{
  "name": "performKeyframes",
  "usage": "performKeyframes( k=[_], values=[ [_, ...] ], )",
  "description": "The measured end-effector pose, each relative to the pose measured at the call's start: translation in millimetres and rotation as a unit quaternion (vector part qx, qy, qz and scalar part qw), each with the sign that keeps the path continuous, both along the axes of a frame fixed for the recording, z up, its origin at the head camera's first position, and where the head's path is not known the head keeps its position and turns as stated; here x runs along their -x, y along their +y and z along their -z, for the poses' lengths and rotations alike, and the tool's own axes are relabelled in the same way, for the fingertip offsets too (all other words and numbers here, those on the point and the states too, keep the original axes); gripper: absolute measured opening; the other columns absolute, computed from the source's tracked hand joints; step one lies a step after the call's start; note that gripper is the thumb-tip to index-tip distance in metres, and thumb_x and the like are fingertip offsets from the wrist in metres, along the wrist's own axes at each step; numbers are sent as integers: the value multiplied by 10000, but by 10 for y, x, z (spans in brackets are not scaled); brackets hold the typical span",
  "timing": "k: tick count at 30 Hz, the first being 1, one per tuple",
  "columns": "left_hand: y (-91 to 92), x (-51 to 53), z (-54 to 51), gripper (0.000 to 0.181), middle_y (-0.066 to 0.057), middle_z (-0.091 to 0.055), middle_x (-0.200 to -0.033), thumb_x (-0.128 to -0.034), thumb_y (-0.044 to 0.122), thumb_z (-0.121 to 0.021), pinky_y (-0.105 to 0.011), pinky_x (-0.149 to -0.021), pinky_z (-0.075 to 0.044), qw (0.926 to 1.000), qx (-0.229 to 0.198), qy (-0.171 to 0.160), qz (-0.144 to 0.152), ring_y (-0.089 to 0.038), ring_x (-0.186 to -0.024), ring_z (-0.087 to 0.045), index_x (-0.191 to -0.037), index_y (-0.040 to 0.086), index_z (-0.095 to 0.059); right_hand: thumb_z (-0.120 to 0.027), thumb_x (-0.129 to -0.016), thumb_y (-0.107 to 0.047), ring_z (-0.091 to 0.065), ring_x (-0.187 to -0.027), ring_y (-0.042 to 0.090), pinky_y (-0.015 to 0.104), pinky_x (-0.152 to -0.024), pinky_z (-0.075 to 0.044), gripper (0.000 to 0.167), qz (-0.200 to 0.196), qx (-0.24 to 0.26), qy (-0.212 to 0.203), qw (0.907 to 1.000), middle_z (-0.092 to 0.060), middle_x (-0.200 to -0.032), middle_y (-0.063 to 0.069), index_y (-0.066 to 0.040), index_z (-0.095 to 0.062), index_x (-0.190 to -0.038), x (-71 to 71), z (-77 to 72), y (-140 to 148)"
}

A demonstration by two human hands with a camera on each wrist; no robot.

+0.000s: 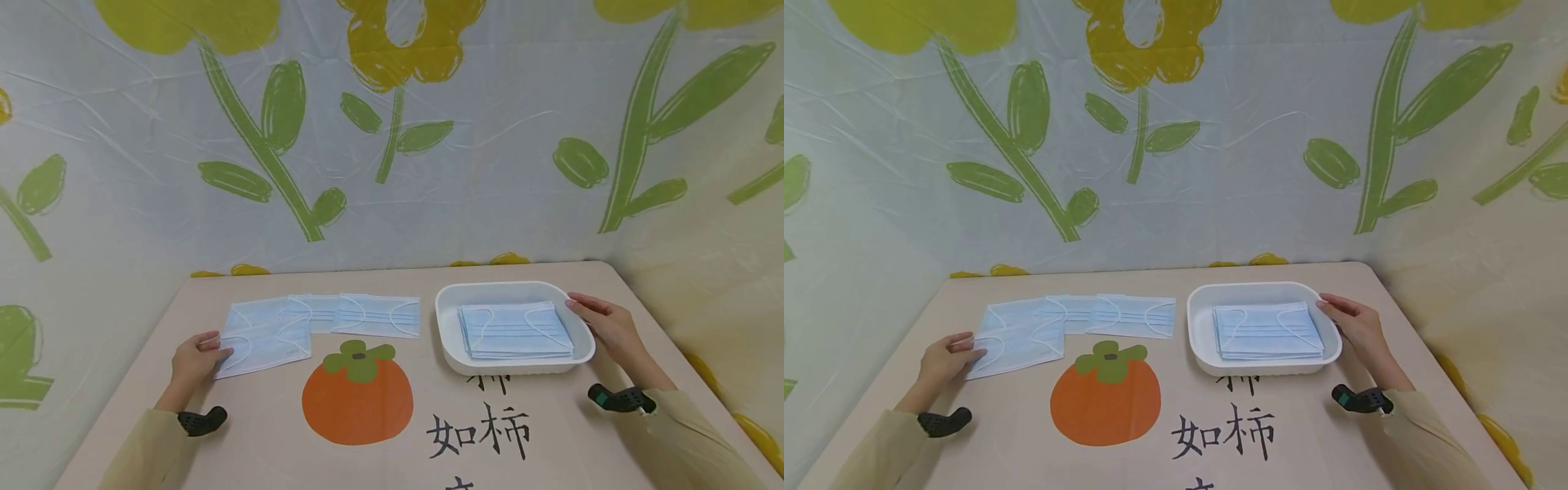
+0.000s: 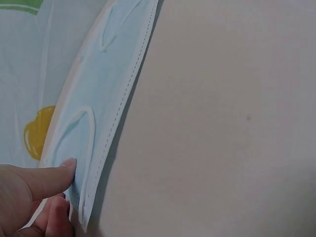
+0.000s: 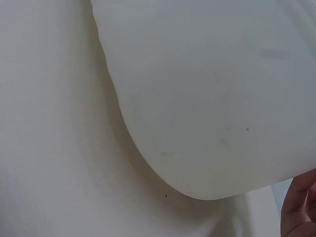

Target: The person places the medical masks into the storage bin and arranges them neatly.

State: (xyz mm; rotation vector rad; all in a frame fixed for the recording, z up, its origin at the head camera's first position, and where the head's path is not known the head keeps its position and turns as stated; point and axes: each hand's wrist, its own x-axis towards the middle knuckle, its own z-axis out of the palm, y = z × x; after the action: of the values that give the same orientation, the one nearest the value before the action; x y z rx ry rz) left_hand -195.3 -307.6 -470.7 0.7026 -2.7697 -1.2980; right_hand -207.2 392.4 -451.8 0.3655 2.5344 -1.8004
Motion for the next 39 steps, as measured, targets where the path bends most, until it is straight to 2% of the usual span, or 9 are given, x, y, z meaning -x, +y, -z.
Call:
performKeyframes(
  k=[5,12,20,25,28,31,35,39],
  values=[
    [-22,-18,-10,556,-307,-579,-1184,-874,172,-688,-487,-905,-465,9994,252,34,243,-388,-1020,-581,-1317,-82,-469,-620,-889,-479,-517,-822,-169,57,-714,-496,655,-6,-86,-3,10000,-499,-888,-357,-75,-500,-1389,18,-4,-3],
    [-47,-23,26,566,-298,-595,-1177,-886,207,-686,-445,-881,-479,9990,345,-62,279,-365,-1017,-580,-1313,-107,-488,-608,-895,-485,-513,-831,-160,62,-718,-498,672,-26,-204,-3,9998,-487,-903,-341,-55,-483,-1397,36,15,5],
    [-68,-26,97,552,-302,-586,-1209,-890,236,-681,-515,-970,-441,9990,391,-40,200,-414,-1107,-539,-1284,-115,-519,-601,-894,-499,-510,-828,-163,67,-725,-501,707,-11,-288,-41,9996,-470,-914,-332,-32,-460,-1406,10,20,2],
    [-55,-39,77,516,-324,-545,-1275,-925,269,-626,-567,-1011,-397,9966,573,-84,584,-471,-1208,-472,-1250,-124,-544,-602,-893,-499,-507,-838,-158,62,-732,-496,707,2,-267,-45,9996,-466,-918,-335,-42,-457,-1412,7,22,8],
    [-22,-43,45,507,-325,-535,-1292,-939,291,-602,-558,-994,-411,9952,589,-80,771,-467,-1212,-471,-1240,-114,-558,-602,-894,-497,-505,-833,-159,61,-723,-497,708,-6,-265,-41,9996,-469,-914,-335,-36,-456,-1411,10,20,11],
    [33,-58,10,500,-302,-572,-1240,-954,305,-581,-447,-893,-496,9949,477,-107,877,-396,-1083,-546,-1248,-98,-551,-603,-891,-502,-509,-827,-165,63,-725,-498,714,-14,-271,-45,9996,-466,-918,-333,-35,-456,-1411,9,22,13],
    [130,-89,-46,484,-246,-644,-1095,-958,277,-578,-235,-691,-509,9956,114,-57,933,-182,-831,-601,-1250,-106,-529,-601,-891,-506,-511,-824,-168,65,-727,-499,725,-14,-285,-54,9996,-464,-921,-328,-27,-449,-1413,10,27,13],
    [224,-115,-96,503,-231,-666,-1085,-960,260,-579,-177,-627,-522,9957,-236,12,895,-79,-738,-601,-1290,-110,-494,-598,-893,-506,-507,-829,-164,63,-727,-497,725,-13,-300,-58,9995,-459,-927,-322,-26,-447,-1414,14,24,10]
  ],
)
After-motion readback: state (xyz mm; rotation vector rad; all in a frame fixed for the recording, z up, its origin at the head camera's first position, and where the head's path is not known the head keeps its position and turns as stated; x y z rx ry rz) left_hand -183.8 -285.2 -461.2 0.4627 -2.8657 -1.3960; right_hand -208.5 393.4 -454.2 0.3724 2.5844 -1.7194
